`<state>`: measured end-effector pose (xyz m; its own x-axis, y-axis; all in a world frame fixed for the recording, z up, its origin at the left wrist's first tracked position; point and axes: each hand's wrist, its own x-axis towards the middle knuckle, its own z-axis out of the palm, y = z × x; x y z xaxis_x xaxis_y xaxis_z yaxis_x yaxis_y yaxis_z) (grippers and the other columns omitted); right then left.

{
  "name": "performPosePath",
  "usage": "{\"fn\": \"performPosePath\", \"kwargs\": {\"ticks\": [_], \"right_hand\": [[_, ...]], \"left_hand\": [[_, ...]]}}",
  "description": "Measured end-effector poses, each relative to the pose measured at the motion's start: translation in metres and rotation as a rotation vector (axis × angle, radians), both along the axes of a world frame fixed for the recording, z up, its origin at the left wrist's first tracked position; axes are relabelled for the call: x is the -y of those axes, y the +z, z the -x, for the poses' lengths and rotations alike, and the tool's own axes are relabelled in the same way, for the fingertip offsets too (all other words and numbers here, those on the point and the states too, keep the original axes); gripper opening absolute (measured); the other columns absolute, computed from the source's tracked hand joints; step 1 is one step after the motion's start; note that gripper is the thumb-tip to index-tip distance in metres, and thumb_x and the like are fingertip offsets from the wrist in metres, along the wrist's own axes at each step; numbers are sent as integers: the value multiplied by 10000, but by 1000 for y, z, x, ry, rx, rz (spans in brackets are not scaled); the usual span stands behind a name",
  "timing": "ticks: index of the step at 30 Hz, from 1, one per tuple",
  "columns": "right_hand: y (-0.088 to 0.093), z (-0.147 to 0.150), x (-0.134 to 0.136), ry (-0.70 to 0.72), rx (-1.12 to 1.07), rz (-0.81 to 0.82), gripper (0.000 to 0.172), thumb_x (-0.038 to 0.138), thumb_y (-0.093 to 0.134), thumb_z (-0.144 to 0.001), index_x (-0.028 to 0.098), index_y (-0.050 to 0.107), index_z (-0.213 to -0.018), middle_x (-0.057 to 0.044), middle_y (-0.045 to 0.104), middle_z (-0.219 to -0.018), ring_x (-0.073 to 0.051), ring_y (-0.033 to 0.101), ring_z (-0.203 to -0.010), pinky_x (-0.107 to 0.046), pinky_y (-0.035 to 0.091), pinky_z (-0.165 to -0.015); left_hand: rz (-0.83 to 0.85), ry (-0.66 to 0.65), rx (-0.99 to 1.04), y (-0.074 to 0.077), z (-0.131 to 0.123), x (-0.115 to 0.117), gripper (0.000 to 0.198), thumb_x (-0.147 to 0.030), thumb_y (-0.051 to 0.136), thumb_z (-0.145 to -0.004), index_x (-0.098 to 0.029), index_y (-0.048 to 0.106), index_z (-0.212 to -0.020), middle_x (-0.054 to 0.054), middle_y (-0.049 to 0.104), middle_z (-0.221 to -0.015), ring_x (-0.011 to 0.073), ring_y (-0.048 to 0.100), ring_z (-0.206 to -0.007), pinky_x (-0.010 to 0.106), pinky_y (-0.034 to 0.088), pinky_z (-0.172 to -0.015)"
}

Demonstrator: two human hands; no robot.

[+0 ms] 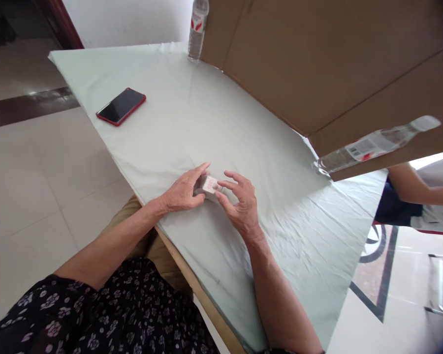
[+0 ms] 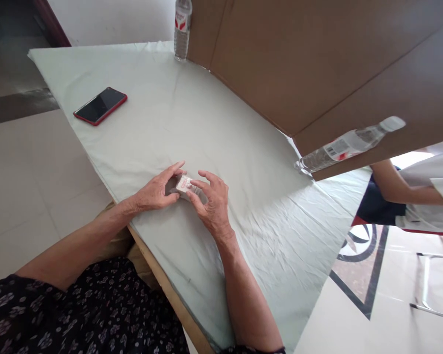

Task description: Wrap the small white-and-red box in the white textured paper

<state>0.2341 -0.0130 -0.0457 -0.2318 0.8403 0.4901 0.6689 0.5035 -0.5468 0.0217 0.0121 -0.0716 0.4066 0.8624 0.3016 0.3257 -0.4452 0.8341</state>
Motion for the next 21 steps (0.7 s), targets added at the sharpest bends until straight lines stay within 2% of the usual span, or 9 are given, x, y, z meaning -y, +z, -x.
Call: {"fn": "performPosePath", "kwargs": {"ticks": [3, 6, 12, 17, 21], "right_hand": [[4, 6, -4, 3, 116, -41, 121, 349, 651, -946, 313, 741, -1019, -66, 714, -1275, -303, 630, -1205, -543, 426, -1040], [8, 12, -7, -1, 196, -94, 134, 306, 616, -967, 314, 749, -955, -46, 747, -1209, -285, 650, -1156, -522, 425, -1003], [16, 15, -4, 17, 314, -156, 167, 273, 573, -989, 294, 738, -974, -54, 772, -1172, -278, 660, -1107, -515, 415, -985], [13, 14, -7, 26, 313, -136, 219, 244, 507, -1013, 291, 706, -935, -34, 784, -1109, -254, 661, -1097, -507, 373, -1047], [11, 15, -19, 9, 299, -175, 257, 240, 447, -1029, 262, 649, -871, -54, 783, -1077, -241, 676, -1032, -465, 409, -977]], "left_hand": [[-27, 2, -11, 0, -1, -1, 871, -185, 616, -776, -191, 323, -1596, 131, 629, -1342, 263, 624, -1191, 432, 472, -1086], [-32, 1, -11, -1, -1, -2, 859, -181, 613, -782, -199, 332, -1594, 131, 625, -1345, 267, 614, -1205, 437, 466, -1091], [-43, -6, 2, -1, -2, -1, 840, -178, 607, -788, -180, 340, -1585, 151, 620, -1362, 279, 594, -1248, 445, 456, -1105], [-41, -18, 6, -2, -2, -2, 836, -172, 596, -795, -178, 331, -1588, 143, 607, -1379, 262, 588, -1252, 415, 465, -1099], [-53, -24, 25, -5, -2, -2, 859, -142, 591, -782, -200, 315, -1594, 121, 608, -1366, 244, 594, -1221, 394, 465, -1094]]}}
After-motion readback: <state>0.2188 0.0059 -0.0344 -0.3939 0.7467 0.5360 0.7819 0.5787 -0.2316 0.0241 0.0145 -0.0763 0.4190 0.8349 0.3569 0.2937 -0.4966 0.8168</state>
